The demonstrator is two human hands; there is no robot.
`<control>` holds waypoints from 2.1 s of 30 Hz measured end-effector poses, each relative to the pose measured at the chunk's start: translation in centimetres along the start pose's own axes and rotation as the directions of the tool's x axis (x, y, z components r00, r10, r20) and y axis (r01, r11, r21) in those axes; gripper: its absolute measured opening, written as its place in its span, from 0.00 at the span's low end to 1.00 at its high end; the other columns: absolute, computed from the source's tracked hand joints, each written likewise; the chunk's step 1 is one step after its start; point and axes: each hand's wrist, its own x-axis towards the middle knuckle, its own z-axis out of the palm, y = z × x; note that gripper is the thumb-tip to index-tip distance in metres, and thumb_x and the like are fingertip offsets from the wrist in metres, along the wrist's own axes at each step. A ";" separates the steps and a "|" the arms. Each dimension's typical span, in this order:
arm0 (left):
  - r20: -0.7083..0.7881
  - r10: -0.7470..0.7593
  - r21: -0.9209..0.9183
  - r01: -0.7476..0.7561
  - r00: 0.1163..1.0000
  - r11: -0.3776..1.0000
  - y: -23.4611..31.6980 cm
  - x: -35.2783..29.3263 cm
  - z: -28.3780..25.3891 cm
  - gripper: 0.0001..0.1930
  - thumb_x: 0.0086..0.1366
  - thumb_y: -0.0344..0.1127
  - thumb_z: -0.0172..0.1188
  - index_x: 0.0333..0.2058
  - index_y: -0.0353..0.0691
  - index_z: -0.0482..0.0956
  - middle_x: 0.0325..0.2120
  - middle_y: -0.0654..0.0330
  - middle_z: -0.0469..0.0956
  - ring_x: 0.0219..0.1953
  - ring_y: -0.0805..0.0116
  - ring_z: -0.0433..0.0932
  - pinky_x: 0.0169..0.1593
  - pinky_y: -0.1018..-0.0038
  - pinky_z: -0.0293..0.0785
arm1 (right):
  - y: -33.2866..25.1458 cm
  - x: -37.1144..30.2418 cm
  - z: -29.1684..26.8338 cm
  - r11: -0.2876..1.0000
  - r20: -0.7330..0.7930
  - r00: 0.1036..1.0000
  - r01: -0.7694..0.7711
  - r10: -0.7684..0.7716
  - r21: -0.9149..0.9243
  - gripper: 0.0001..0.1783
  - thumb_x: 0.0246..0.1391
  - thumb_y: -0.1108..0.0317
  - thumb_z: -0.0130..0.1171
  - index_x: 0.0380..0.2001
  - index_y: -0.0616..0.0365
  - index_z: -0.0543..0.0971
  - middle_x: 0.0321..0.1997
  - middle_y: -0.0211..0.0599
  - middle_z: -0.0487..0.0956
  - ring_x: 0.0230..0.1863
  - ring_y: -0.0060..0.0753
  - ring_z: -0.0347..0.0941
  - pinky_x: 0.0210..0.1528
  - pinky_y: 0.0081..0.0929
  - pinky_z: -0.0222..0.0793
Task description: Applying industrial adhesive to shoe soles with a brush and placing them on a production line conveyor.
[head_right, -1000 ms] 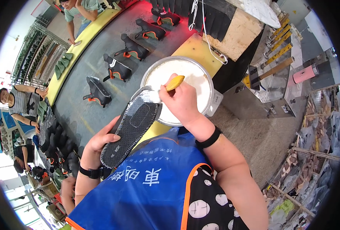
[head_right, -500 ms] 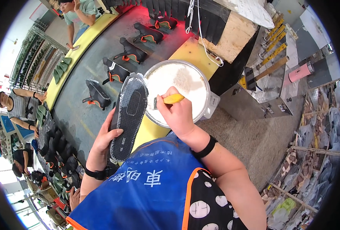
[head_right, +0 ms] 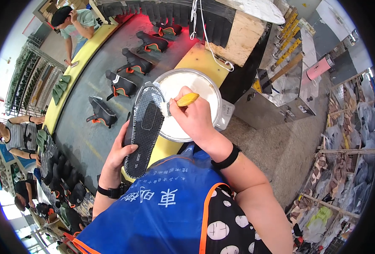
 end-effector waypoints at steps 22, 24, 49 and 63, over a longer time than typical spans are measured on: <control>0.111 0.079 0.178 -0.098 0.991 0.979 0.9 -0.8 0.1 0.49 0.48 0.35 0.68 0.70 0.35 0.56 0.58 0.53 0.70 0.59 0.64 0.71 0.63 0.70 0.65 | 0.6 1.3 -0.3 0.975 -0.175 0.970 0.140 -0.170 -0.173 0.09 0.57 0.69 0.63 0.26 0.60 0.75 0.20 0.39 0.75 0.21 0.29 0.74 0.25 0.28 0.66; 0.076 0.011 0.138 -0.021 0.997 0.990 2.6 -1.5 1.2 0.48 0.49 0.31 0.66 0.70 0.36 0.56 0.59 0.53 0.69 0.61 0.64 0.69 0.65 0.72 0.61 | 1.4 1.8 -0.8 0.986 -0.231 0.959 0.151 -0.163 -0.067 0.08 0.57 0.69 0.63 0.27 0.60 0.76 0.23 0.39 0.77 0.23 0.33 0.75 0.26 0.28 0.68; 0.238 -0.113 0.191 0.068 0.965 0.979 1.6 9.1 15.5 0.32 0.58 0.42 0.48 0.61 0.34 0.65 0.56 0.46 0.72 0.52 0.51 0.71 0.50 0.61 0.65 | -0.8 -1.1 -4.3 0.987 -0.516 0.854 0.133 -0.067 0.091 0.09 0.57 0.68 0.62 0.31 0.60 0.74 0.27 0.39 0.76 0.27 0.37 0.73 0.33 0.33 0.67; 0.198 -0.133 0.165 0.100 0.971 0.981 2.3 8.4 15.8 0.30 0.61 0.52 0.43 0.54 0.36 0.73 0.49 0.47 0.78 0.42 0.53 0.77 0.36 0.61 0.71 | -4.4 -0.2 -2.2 0.886 -0.416 0.901 0.288 -0.121 0.364 0.08 0.61 0.67 0.62 0.35 0.58 0.74 0.26 0.29 0.75 0.28 0.26 0.73 0.33 0.27 0.67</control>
